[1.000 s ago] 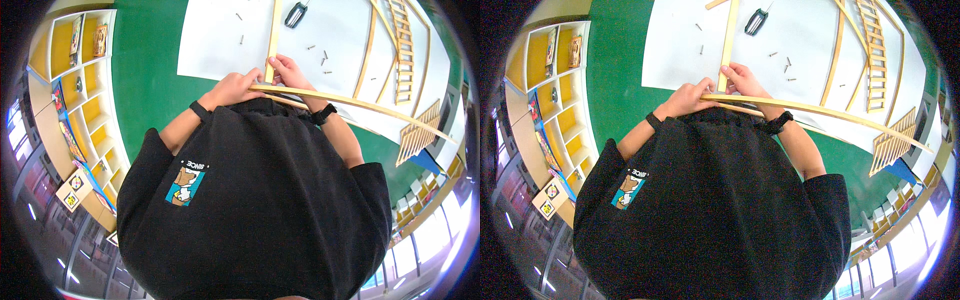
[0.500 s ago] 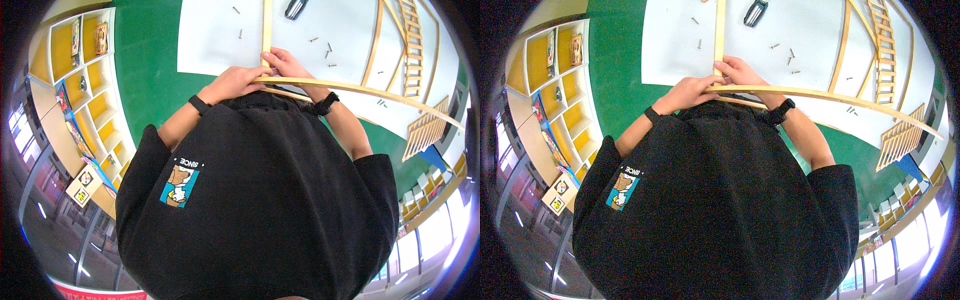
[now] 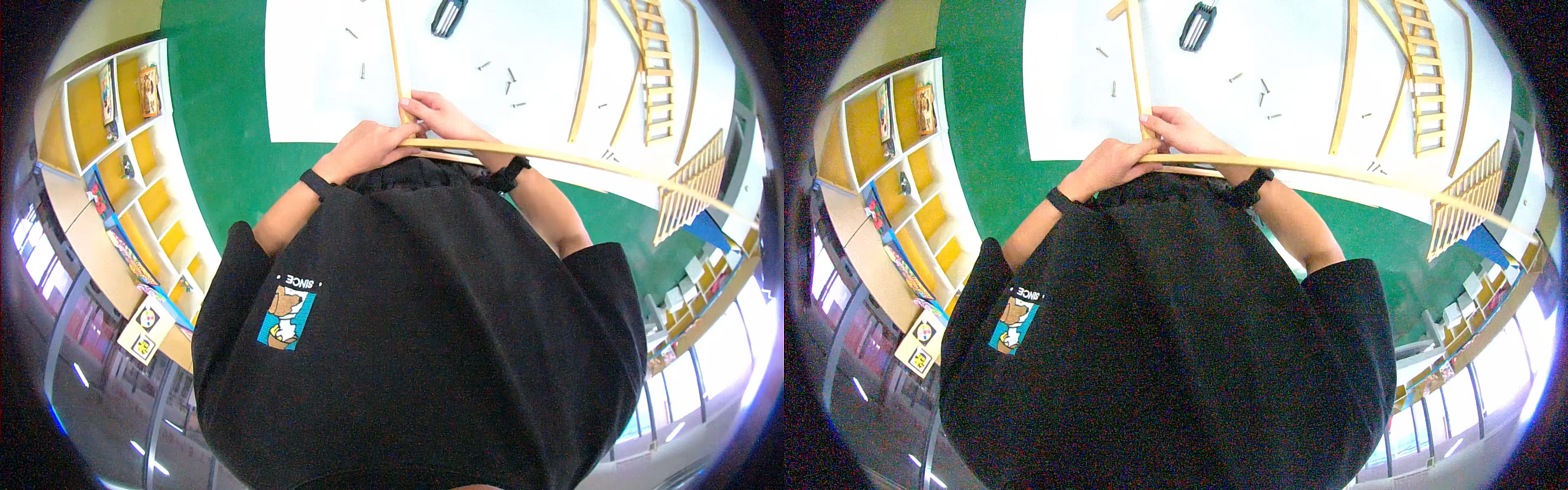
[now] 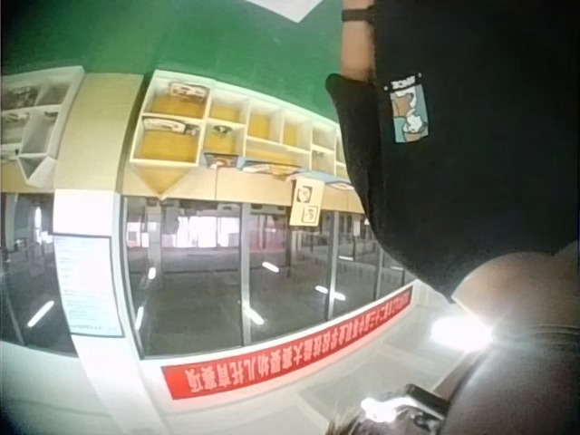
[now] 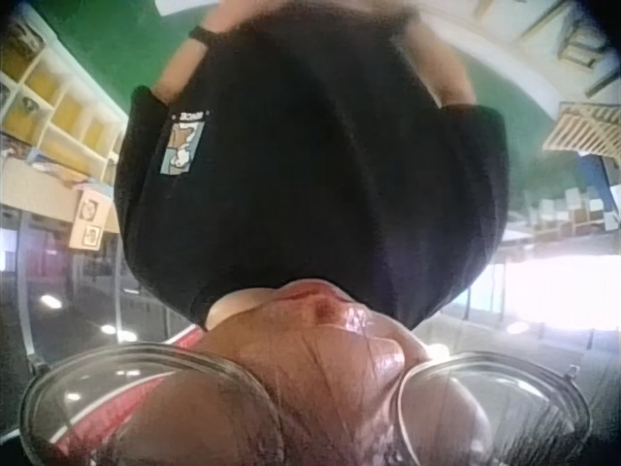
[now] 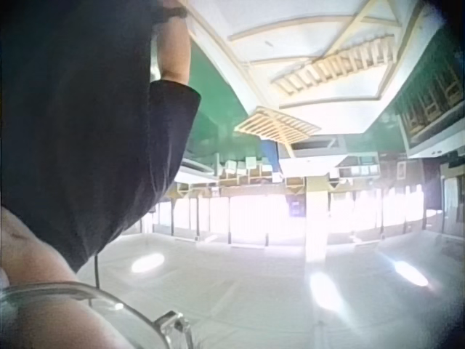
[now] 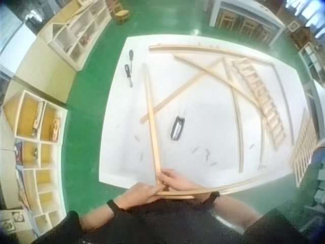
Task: Assembling a wooden structure by screwing pieces together on a table.
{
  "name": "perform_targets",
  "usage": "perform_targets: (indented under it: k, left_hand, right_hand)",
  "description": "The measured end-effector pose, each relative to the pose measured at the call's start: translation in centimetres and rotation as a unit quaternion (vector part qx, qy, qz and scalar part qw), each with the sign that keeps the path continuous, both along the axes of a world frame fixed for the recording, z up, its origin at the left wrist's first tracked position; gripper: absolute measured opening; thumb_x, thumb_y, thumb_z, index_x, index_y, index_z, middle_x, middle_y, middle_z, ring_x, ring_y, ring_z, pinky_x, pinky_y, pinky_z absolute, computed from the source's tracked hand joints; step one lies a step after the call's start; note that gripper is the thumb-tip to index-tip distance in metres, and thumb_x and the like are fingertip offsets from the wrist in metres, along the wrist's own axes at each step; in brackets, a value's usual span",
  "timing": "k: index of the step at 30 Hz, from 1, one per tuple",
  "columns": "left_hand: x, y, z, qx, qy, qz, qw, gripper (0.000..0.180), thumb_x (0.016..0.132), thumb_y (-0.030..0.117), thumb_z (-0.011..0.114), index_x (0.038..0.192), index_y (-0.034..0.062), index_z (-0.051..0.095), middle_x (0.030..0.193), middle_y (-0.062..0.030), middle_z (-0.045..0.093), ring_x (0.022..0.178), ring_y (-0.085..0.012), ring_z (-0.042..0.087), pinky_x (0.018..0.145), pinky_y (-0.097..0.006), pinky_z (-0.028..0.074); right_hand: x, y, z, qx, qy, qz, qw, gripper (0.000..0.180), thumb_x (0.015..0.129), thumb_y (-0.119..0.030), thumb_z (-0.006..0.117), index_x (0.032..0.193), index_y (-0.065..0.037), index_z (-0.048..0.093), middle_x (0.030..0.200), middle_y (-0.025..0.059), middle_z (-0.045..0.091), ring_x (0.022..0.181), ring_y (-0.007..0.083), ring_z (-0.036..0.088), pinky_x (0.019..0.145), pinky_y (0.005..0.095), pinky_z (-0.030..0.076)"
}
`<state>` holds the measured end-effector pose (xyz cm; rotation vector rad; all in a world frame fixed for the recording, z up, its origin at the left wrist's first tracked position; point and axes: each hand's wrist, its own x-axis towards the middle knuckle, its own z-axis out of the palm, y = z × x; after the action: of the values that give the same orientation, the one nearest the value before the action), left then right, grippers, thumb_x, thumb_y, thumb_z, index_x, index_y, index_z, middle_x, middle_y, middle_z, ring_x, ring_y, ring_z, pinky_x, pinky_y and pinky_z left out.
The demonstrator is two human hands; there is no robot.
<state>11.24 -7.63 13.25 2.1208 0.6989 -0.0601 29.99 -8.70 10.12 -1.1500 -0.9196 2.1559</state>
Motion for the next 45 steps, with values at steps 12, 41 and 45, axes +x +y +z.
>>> perform_targets:
  k: [12,41,45]
  left_hand:
    - [0.3,0.7,-1.2,0.037,-0.047,0.012,0.998,0.024,0.086,0.031,0.059,0.101,0.0122,0.06,0.074,-0.0151,0.064,0.067,-0.0333,0.063,0.057,-0.041,0.05]
    - [-0.9,-0.6,-3.6,0.033,-0.1,-0.005,0.994,0.024,0.083,0.02,0.066,0.103,0.0058,0.065,0.085,-0.0144,0.068,0.07,-0.0295,0.066,0.06,-0.036,0.053]
    - [-1.4,-1.0,-4.0,0.017,-0.097,0.018,0.995,0.023,0.083,0.02,0.066,0.101,0.0046,0.065,0.087,-0.014,0.068,0.071,-0.0295,0.067,0.061,-0.035,0.054]
  right_hand:
    - [4.7,0.3,-4.7,0.133,-0.311,-0.037,0.94,0.033,0.089,-0.034,0.056,0.095,-0.002,0.064,0.075,0.0156,0.066,0.067,0.0254,0.065,0.064,0.0364,0.051]
    - [8.0,-12.4,-5.0,0.094,-0.532,-0.015,0.842,0.023,0.087,-0.025,0.046,0.089,-0.007,0.06,0.082,0.0164,0.063,0.077,0.034,0.061,0.071,0.0423,0.049]
    - [6.9,-12.3,-3.1,0.161,-0.624,0.002,0.765,0.015,0.085,-0.022,0.049,0.085,-0.008,0.056,0.077,0.0116,0.059,0.076,0.0339,0.06,0.066,0.0424,0.048]
